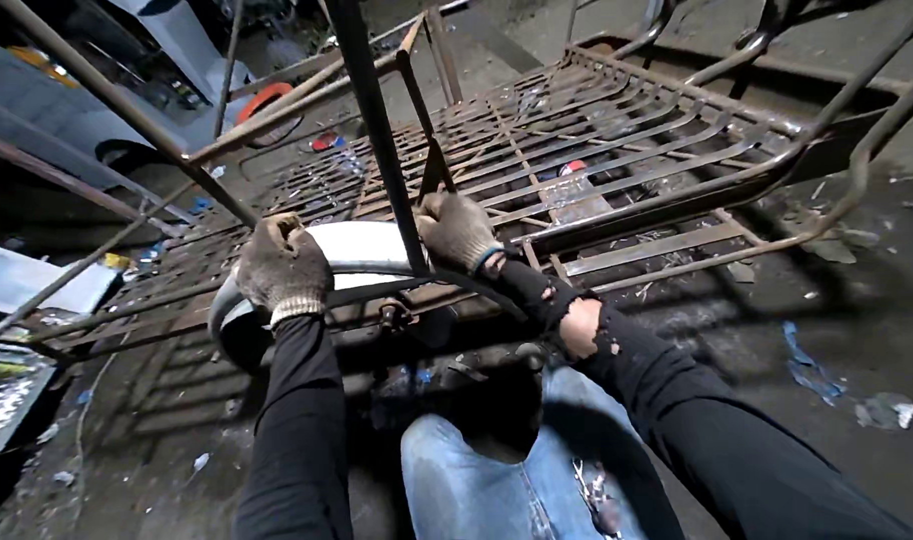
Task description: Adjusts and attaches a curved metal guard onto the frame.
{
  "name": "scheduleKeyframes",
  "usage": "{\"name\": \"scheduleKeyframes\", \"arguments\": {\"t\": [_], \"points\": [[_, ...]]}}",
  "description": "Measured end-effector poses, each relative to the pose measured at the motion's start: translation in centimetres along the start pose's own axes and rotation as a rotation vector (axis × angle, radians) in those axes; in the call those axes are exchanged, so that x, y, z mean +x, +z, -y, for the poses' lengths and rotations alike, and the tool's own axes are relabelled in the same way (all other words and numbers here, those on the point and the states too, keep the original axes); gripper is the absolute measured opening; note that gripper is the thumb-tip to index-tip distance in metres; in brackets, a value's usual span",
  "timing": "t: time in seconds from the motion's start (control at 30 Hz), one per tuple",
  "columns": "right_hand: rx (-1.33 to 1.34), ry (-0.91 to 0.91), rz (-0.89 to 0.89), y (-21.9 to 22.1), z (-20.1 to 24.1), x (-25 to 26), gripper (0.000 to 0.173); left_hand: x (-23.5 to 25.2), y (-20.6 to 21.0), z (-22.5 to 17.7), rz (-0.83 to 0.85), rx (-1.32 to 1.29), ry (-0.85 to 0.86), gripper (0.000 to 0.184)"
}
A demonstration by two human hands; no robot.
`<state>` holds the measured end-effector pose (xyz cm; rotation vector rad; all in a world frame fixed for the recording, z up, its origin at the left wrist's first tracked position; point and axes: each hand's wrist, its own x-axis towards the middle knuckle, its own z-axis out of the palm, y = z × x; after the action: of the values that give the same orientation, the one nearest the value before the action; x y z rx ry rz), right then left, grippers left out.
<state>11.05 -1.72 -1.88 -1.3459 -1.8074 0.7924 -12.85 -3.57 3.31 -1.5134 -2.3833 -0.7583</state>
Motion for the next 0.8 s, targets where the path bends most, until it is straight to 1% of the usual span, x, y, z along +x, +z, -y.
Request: {"name": "scheduleKeyframes", "arguments": {"t": [0.03, 0.1, 0.13, 0.17, 0.23, 0.3, 0.37, 0.47, 0.53, 0.63, 0.73, 0.77, 0.8], "points": [[0.020, 0.031, 0.097, -1.8, 0.6, -1.5, 0.023, 0.1, 0.0, 0.1, 0.000, -0.009, 0.010, 0.036], [0.046, 0.048, 0.279, -4.3, -0.5, -3.4, 0.023, 0.1, 0.1, 0.4, 0.020, -0.007, 0.012, 0.037], [0.061, 0.045, 0.312, -5.2, -1.4, -4.3, 0.022, 0.1, 0.1, 0.5, 0.038, -0.007, 0.004, 0.037], [0.080, 0.033, 0.282, -5.6, -2.6, -4.9, 0.022, 0.2, 0.1, 0.5, 0.041, -0.004, -0.001, 0.038], [0.190, 0.042, 0.128, -6.2, -3.9, -5.8, 0.022, 0.2, 0.0, 0.2, 0.040, 0.006, -0.004, 0.038], [0.273, 0.073, 0.009, -6.3, -3.8, -6.0, 0.024, -0.1, 0.0, 0.1, 0.035, 0.007, -0.006, 0.038], [0.276, 0.055, -0.047, -5.7, -3.2, -5.7, 0.024, -0.3, 0.0, 0.3, 0.037, 0.002, 0.013, 0.038], [0.274, -0.045, -0.045, -4.4, -1.8, -5.0, 0.021, -0.3, 0.2, 0.6, 0.026, -0.014, 0.036, 0.038], [0.256, -0.063, 0.014, -3.7, -1.2, -4.8, 0.021, -0.3, 0.3, 0.7, 0.018, -0.028, 0.033, 0.037], [0.155, -0.116, 0.096, -2.6, -0.5, -4.2, 0.020, -0.4, 0.2, 0.4, 0.018, -0.027, 0.009, 0.036], [-0.006, -0.231, 0.042, -0.7, -0.6, -1.3, 0.018, -0.4, 0.3, 0.4, 0.014, -0.008, 0.014, 0.036], [-0.056, -0.210, 0.098, -1.0, 0.1, -0.4, 0.018, -0.4, 0.4, 0.5, 0.006, -0.007, 0.025, 0.036], [-0.087, -0.192, 0.096, -0.7, 0.5, 0.5, 0.017, -0.5, 0.5, 0.6, 0.002, -0.003, 0.031, 0.036]]}}
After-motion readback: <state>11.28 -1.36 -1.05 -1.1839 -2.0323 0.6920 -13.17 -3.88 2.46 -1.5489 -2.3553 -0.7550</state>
